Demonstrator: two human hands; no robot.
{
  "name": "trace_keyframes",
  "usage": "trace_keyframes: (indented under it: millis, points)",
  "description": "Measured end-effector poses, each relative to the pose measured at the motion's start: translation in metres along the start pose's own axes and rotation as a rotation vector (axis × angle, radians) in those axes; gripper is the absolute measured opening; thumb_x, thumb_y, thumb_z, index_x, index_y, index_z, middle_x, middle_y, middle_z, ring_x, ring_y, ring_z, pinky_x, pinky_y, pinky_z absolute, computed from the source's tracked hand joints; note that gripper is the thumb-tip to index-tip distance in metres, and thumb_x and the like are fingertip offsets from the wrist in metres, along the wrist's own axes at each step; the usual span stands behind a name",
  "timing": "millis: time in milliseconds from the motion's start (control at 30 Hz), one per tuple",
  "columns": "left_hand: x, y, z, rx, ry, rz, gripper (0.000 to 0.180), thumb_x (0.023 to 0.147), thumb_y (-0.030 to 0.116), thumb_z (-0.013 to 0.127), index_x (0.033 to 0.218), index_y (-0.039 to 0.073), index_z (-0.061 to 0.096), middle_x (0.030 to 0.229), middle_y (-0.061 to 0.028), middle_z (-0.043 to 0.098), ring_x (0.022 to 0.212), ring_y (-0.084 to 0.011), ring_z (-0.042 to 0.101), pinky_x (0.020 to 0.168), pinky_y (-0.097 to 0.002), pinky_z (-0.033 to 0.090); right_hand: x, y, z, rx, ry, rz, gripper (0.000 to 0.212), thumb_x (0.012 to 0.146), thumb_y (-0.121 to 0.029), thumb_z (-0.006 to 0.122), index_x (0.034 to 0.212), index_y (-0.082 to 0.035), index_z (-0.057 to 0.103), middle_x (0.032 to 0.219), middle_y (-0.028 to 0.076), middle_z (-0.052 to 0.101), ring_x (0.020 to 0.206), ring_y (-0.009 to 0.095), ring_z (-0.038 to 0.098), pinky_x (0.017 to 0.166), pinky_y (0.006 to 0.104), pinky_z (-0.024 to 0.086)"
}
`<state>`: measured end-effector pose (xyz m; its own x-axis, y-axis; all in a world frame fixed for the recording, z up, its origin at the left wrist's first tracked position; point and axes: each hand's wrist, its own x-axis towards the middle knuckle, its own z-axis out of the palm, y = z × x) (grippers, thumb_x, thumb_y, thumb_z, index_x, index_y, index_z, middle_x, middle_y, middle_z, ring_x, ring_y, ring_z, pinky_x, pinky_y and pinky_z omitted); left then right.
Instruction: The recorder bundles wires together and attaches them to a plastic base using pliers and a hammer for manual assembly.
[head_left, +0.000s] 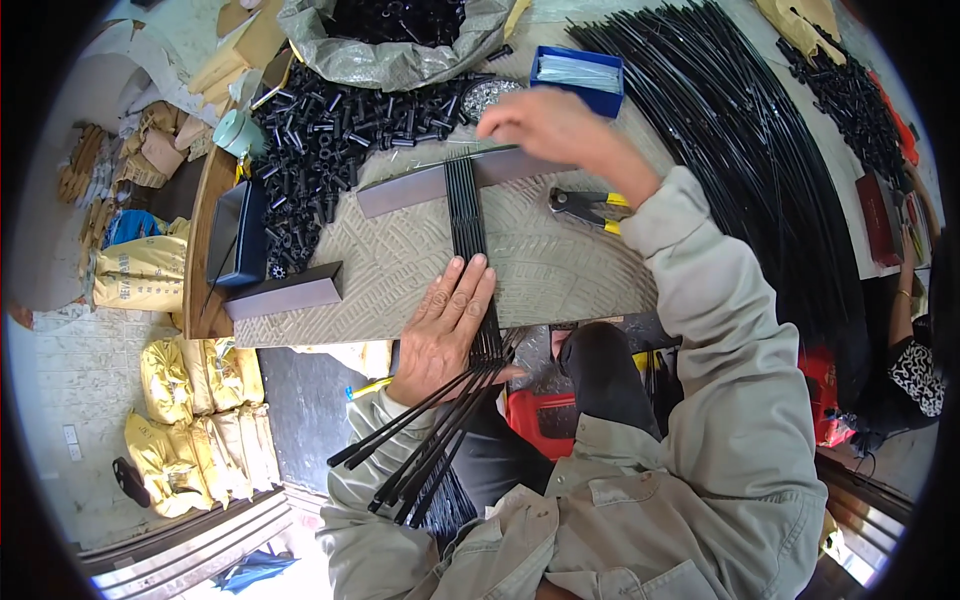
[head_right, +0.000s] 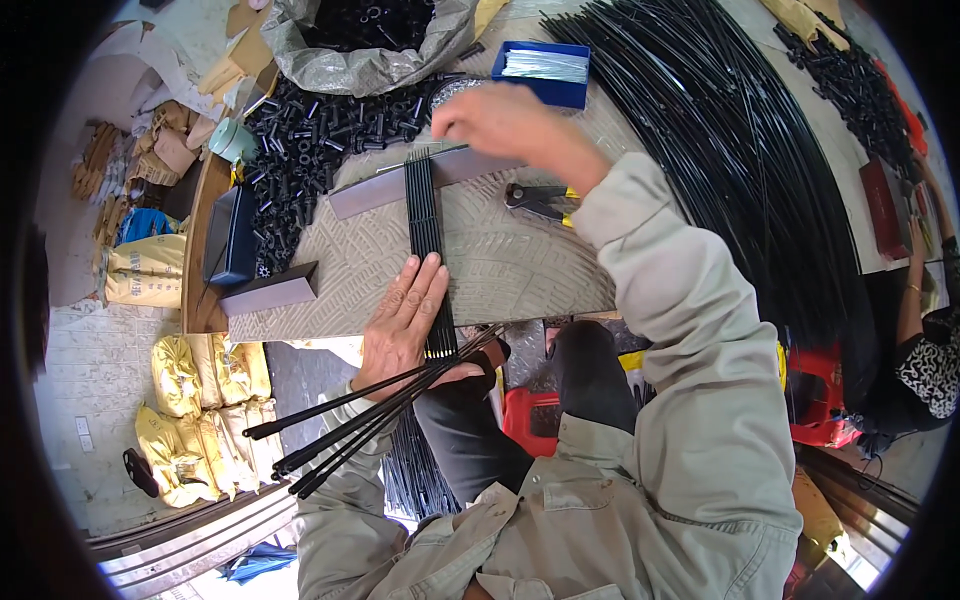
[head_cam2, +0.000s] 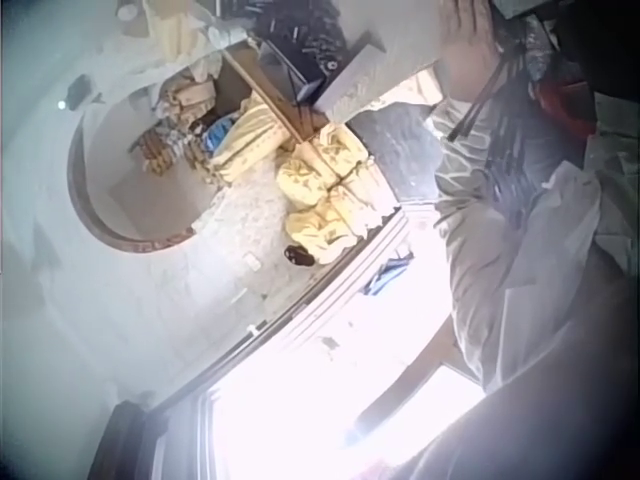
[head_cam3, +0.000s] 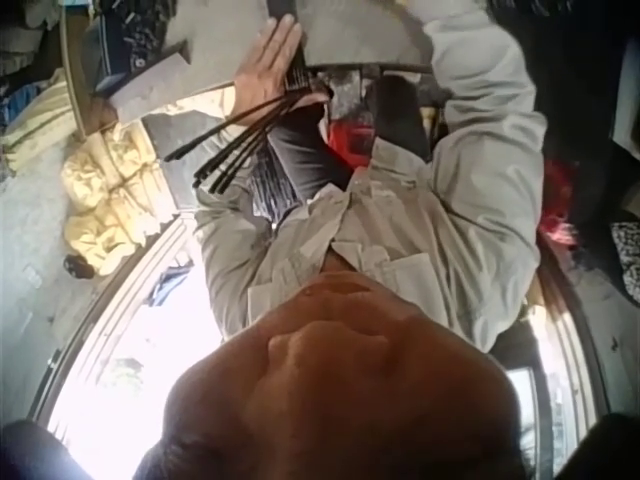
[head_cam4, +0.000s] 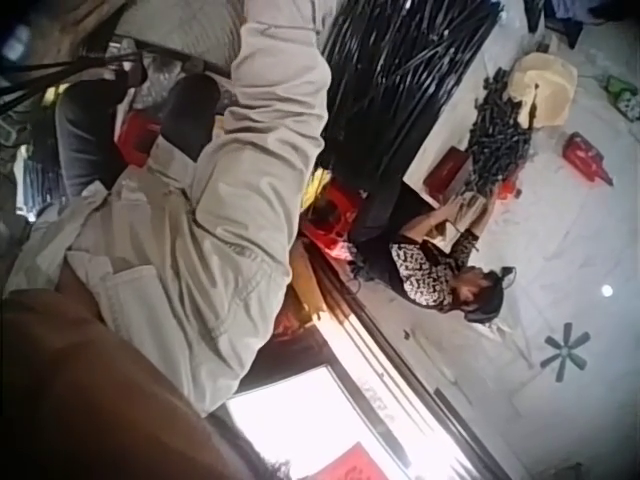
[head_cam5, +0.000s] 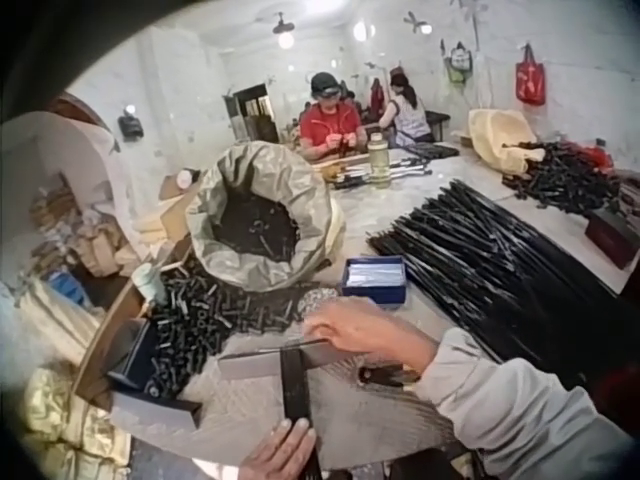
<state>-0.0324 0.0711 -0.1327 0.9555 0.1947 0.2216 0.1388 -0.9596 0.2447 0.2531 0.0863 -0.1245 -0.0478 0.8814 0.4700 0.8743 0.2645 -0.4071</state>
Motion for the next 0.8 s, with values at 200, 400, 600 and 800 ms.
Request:
trace_keyframes:
  millis: [200,400,600,800]
  points:
    - [0.0,0.002,0.001,-0.007,0.008,-0.001,0.095,0.063,0.059,0.066,0.129,-0.003,0.039,0.133,-0.02,0.038,0.126,-0.0364,0.034,0.101,-0.0442,0.031,-0.009,-0.01,0.002,-0.117,-0.029,0.137,0.016,0.076,-0.011,0.055,0.086,-0.017,0.066,0.078,0.009,0.064,0.074,0.03,0.061,0.062,0.0409,0.047]
    - [0.003,0.004,0.0,-0.038,0.011,-0.017,0.093,0.063,0.057,0.067,0.128,-0.003,0.04,0.133,-0.0204,0.039,0.125,-0.0373,0.035,0.1,-0.0449,0.032,-0.009,-0.012,0.001,-0.131,-0.01,0.161,0.017,0.074,-0.008,0.056,0.083,-0.016,0.067,0.077,0.01,0.064,0.074,0.032,0.061,0.061,0.042,0.047]
    - [0.003,0.003,0.001,-0.046,0.019,-0.011,0.092,0.062,0.054,0.069,0.127,-0.004,0.041,0.132,-0.0213,0.04,0.124,-0.0378,0.036,0.1,-0.0445,0.032,-0.006,-0.01,0.005,-0.131,-0.049,0.17,0.012,0.078,-0.011,0.057,0.085,-0.015,0.066,0.077,0.011,0.06,0.071,0.032,0.06,0.058,0.0416,0.046]
    - [0.003,0.003,0.002,-0.031,0.011,-0.011,0.093,0.061,0.054,0.07,0.127,-0.004,0.041,0.132,-0.0214,0.039,0.125,-0.0378,0.035,0.1,-0.0446,0.032,-0.006,-0.013,0.003,-0.182,-0.05,0.14,0.011,0.079,-0.013,0.057,0.084,-0.015,0.066,0.076,0.011,0.06,0.072,0.031,0.06,0.058,0.0412,0.046]
